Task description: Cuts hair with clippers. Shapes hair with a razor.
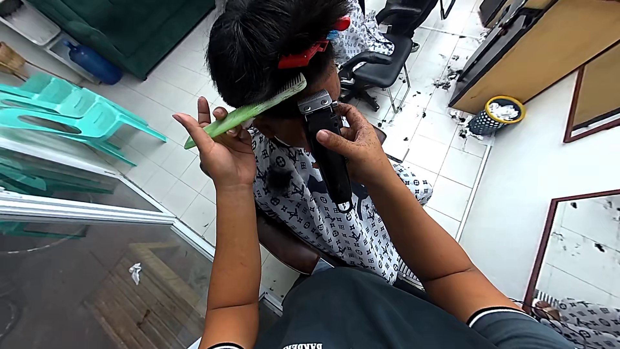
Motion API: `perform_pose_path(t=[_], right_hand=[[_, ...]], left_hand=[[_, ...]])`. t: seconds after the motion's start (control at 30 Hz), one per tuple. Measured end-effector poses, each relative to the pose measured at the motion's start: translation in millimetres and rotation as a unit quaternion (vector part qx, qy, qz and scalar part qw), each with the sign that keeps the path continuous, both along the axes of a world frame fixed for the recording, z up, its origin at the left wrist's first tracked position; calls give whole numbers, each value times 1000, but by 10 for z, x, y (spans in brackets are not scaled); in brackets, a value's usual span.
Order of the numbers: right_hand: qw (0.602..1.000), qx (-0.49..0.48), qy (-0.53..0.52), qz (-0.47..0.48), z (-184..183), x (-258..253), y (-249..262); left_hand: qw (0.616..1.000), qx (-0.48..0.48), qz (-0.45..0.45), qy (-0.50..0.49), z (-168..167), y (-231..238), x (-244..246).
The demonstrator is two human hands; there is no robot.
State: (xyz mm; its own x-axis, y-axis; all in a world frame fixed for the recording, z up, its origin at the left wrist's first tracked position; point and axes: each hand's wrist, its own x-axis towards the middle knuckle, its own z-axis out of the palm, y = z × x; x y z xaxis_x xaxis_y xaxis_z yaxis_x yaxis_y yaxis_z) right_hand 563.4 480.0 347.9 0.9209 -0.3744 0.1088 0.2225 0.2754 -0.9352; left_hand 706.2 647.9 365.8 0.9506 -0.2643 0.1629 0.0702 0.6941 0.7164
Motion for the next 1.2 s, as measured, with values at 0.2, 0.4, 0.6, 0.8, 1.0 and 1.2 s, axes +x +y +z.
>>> perform_pose_path(t=[0.2,0.4,0.6,0.8,1.0,1.2], right_hand=[[1000,-7,-3,-11,2,29,18],[999,-28,6,-16,-33,-18,16],[998,-21,50,-18,-147,-136,-7],[1000,-15,19,8,-103,-173,-93],[999,-3,-6,43,21,-55,-217],[999,-5,6,43,34,-5,-268]], left_hand=[[1000,2,0,-2,6,-7,-6],[1000,-3,3,0,13,-7,-17],[1000,-5,1,-1,4,-3,-7],[1000,0,1,-3,1,4,3],[1000,18,11,0,34,3,-20],[1000,18,8,0,28,10,-11]])
